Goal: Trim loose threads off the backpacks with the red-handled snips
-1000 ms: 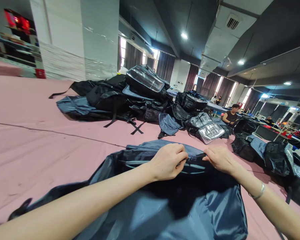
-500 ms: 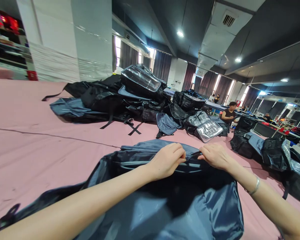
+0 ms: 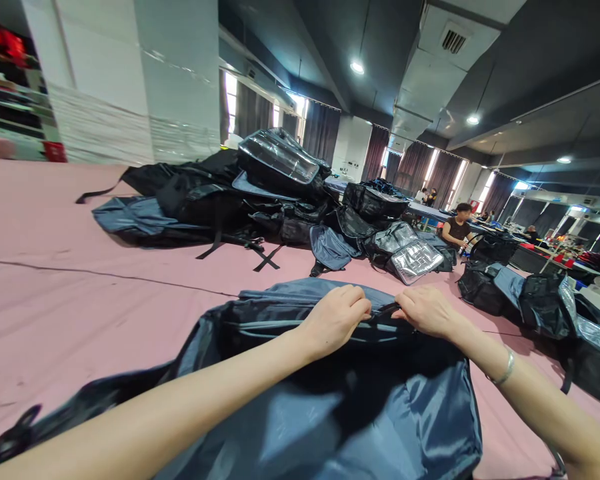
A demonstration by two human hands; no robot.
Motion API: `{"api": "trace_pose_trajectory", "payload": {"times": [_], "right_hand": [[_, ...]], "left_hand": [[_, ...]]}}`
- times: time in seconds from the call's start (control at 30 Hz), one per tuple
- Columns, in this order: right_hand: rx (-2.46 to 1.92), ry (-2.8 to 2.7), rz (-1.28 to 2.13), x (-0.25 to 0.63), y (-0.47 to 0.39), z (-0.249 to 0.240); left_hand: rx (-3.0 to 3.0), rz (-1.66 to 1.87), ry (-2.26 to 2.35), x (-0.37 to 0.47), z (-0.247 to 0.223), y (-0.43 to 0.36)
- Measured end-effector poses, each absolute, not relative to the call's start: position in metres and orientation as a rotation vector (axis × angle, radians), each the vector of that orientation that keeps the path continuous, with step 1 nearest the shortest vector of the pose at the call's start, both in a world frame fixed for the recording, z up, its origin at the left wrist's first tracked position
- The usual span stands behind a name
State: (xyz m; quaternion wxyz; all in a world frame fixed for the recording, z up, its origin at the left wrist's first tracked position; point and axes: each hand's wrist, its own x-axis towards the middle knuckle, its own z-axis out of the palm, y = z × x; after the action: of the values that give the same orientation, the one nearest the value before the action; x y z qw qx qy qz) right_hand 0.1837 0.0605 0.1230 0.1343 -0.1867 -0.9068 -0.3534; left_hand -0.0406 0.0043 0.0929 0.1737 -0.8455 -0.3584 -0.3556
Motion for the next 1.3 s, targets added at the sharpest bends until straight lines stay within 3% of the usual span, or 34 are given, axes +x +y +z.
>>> {"api": "trace_pose_trajectory", "payload": {"times": [0.43,0.67,0.87,0.97,1.1,1.3], "right_hand": [[-0.519,-2.702,-1.001,0.178,0.056,0.127],[-0.658,-2.617,-0.85,0.183,0.057,0.127],[-0.812,-2.44,-0.552,0.172,0.039,0.124],[-0.821,-2.427,-0.481,0.163,0.028,0.122],[-0.687,-2.448,-0.549,0.155,0.024,0.115],[-0.622,-2.355,-0.812,0.146,0.036,0.099]], "left_hand": [[-2.627,-1.295,-1.158,-0.035,0.105,-0.001],[-2.923,-1.617,-1.339,-0.068,0.125,0.005],[-2.824,-1.102,-1.434,-0.084,0.126,0.012],[-2.81,-1.014,-1.569,-0.082,0.127,0.016],[-2.818,-0.977,-1.96,-0.076,0.131,0.022],[-2.937,-0.946,-2.08,-0.074,0.132,0.031]]}}
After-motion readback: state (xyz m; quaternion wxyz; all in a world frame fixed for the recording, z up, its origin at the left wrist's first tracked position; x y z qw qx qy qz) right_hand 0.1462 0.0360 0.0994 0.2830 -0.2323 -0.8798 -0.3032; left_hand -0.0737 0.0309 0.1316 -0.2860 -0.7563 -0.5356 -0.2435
